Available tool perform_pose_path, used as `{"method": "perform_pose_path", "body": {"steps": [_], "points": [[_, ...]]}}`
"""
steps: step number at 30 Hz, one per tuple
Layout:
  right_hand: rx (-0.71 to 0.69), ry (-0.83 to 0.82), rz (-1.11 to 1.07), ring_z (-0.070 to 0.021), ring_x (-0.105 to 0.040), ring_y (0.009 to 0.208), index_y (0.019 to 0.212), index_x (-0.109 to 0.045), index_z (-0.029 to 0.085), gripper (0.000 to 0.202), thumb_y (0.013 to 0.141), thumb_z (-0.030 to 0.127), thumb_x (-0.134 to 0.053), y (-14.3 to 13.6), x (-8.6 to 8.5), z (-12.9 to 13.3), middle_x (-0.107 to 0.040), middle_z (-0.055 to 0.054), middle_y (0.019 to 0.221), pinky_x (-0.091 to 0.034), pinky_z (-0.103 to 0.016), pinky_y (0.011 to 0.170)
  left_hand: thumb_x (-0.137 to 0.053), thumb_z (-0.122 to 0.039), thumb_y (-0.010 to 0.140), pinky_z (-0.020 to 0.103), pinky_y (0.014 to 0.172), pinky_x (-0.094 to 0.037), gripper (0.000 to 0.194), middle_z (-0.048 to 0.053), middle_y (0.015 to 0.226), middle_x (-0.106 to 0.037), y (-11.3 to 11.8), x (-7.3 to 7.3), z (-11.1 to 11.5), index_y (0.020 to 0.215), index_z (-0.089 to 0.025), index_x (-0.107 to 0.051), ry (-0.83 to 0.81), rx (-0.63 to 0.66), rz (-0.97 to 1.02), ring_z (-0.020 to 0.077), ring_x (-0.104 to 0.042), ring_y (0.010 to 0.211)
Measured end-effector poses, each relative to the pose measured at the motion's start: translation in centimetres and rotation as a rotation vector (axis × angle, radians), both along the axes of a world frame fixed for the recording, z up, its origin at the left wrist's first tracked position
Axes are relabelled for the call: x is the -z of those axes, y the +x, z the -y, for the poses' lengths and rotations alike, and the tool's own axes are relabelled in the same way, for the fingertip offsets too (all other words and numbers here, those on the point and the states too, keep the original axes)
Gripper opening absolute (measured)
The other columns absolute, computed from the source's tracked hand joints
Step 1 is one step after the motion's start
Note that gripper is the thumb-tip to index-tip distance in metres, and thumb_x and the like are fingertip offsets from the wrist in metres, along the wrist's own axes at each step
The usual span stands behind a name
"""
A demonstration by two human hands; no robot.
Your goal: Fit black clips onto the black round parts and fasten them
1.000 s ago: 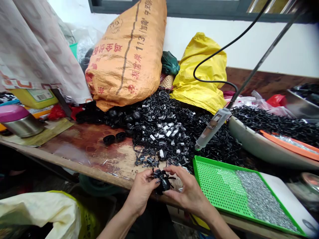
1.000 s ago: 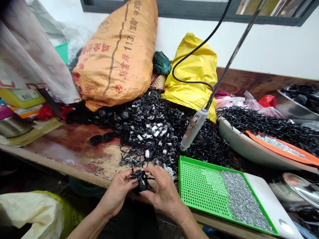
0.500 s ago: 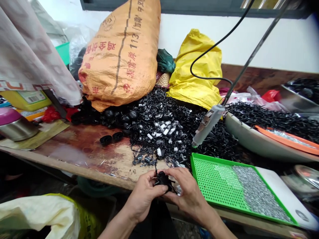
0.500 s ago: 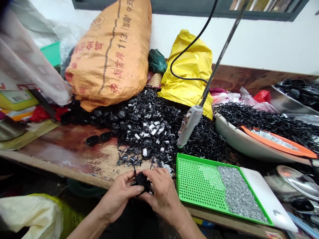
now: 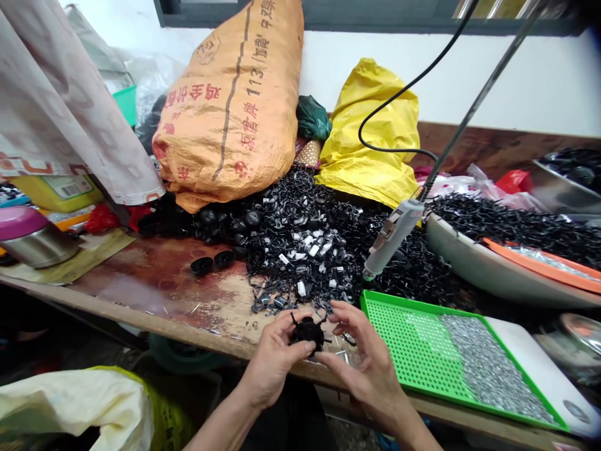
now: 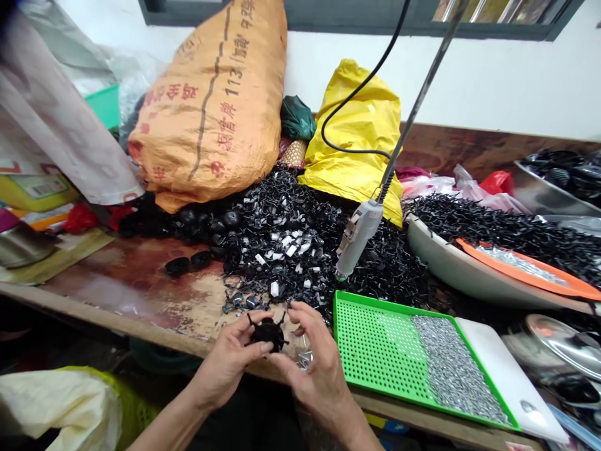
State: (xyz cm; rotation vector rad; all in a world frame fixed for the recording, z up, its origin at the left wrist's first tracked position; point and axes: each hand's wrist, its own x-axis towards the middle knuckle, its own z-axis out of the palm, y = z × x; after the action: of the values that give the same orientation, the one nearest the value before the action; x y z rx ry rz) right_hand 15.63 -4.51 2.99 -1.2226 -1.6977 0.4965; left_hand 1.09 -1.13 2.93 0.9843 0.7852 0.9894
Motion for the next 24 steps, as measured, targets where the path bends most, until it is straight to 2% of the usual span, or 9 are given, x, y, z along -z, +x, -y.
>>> {"method": "perform_pose_path", "body": {"steps": [4, 7, 9, 12, 14, 16, 20, 22, 24], "points": [[-0.058, -0.276, -0.231, -0.0162, -0.054, 0.084, 0.101, -0.043, 0.020, 0.030, 0.073, 0.022, -0.053, -0.5, 0.4, -0.2, -0.055, -0.006, 0.093, -0.046, -0.029, 0.072, -0.059, -0.010, 0.062, 0.032, 0.087, -0.034, 0.029, 0.007, 0.096, -0.057, 0.1, 0.6, 0.6, 0.088, -0.021, -0.065, 0.221, 0.040, -0.118, 0.0223, -0.048, 0.096], [-0.049, -0.301, -0.284, -0.0150, -0.054, 0.080, 0.092, -0.046, 0.019, 0.019, 0.075, 0.023, -0.050, -1.0, 1.1, -0.4, -0.056, -0.004, 0.086, -0.046, -0.028, 0.071, -0.055, -0.007, 0.064, 0.032, 0.086, -0.035, 0.032, 0.007, 0.093, -0.058, 0.3, 0.8, 1.1, 0.091, -0.022, -0.064, 0.287, 0.037, -0.191, 0.0215, -0.049, 0.094], [-0.035, -0.288, -0.265, -0.0143, -0.054, 0.077, 0.094, -0.044, 0.019, 0.020, 0.075, 0.022, -0.050, -1.1, 1.4, -0.5, -0.056, -0.004, 0.084, -0.046, -0.027, 0.068, -0.055, -0.007, 0.064, 0.030, 0.084, -0.036, 0.032, 0.006, 0.091, -0.058, 0.3, 0.6, 1.0, 0.091, -0.022, -0.064, 0.288, 0.025, -0.211, 0.0212, -0.050, 0.092], [0.005, -0.159, -0.053, -0.0140, -0.052, 0.076, 0.102, -0.043, 0.020, 0.028, 0.075, 0.019, -0.048, -0.7, 1.1, -0.7, -0.051, -0.006, 0.091, -0.045, -0.027, 0.066, -0.058, -0.007, 0.060, 0.027, 0.077, -0.038, 0.031, 0.004, 0.087, -0.060, 0.3, 0.0, 0.5, 0.086, -0.021, -0.065, 0.144, 0.068, -0.163, 0.0196, -0.051, 0.086], [-0.035, -0.031, 0.185, -0.0147, -0.049, 0.078, 0.097, -0.049, 0.021, 0.023, 0.075, 0.016, -0.047, -0.2, 0.2, -0.6, -0.049, -0.007, 0.092, -0.044, -0.028, 0.066, -0.058, -0.004, 0.055, 0.023, 0.068, -0.038, 0.029, 0.002, 0.077, -0.062, 0.1, -0.2, 0.2, 0.079, -0.019, -0.066, -0.013, 0.138, -0.112, 0.0167, -0.052, 0.076], [-0.163, 0.052, 0.409, -0.0149, -0.047, 0.078, 0.082, -0.054, 0.021, 0.013, 0.076, 0.014, -0.044, 0.3, -0.9, -0.3, -0.051, -0.005, 0.084, -0.041, -0.028, 0.065, -0.055, 0.000, 0.050, 0.020, 0.057, -0.036, 0.028, 0.000, 0.065, -0.061, -0.2, -0.1, 0.3, 0.070, -0.016, -0.066, -0.160, 0.221, -0.100, 0.0124, -0.050, 0.062], [-0.434, 0.084, 0.682, -0.0136, -0.043, 0.068, 0.067, -0.052, 0.020, 0.019, 0.079, 0.013, -0.039, 0.5, -2.5, 0.8, -0.052, -0.001, 0.066, -0.038, -0.026, 0.060, -0.049, 0.002, 0.045, 0.018, 0.042, -0.028, 0.024, -0.003, 0.048, -0.055, -0.9, 0.5, 1.2, 0.056, -0.014, -0.064, -0.381, 0.427, -0.178, 0.0077, -0.040, 0.042], [-0.420, 0.116, 0.759, -0.0142, -0.042, 0.065, 0.069, -0.051, 0.018, 0.019, 0.078, 0.012, -0.036, 0.4, -2.0, 1.2, -0.051, -0.003, 0.067, -0.036, -0.027, 0.057, -0.048, 0.001, 0.046, 0.019, 0.042, -0.028, 0.024, -0.003, 0.047, -0.053, -0.8, 0.4, 1.5, 0.056, -0.015, -0.063, -0.410, 0.448, -0.207, 0.0080, -0.040, 0.042], [-0.270, 0.164, 0.782, -0.0149, -0.041, 0.063, 0.068, -0.050, 0.017, 0.020, 0.077, 0.010, -0.034, 0.2, -0.6, 1.2, -0.050, -0.004, 0.066, -0.034, -0.028, 0.055, -0.050, 0.000, 0.048, 0.020, 0.045, -0.033, 0.024, -0.002, 0.052, -0.055, -0.2, -0.1, 1.7, 0.060, -0.016, -0.063, -0.318, 0.350, -0.239, 0.0101, -0.044, 0.047]]}}
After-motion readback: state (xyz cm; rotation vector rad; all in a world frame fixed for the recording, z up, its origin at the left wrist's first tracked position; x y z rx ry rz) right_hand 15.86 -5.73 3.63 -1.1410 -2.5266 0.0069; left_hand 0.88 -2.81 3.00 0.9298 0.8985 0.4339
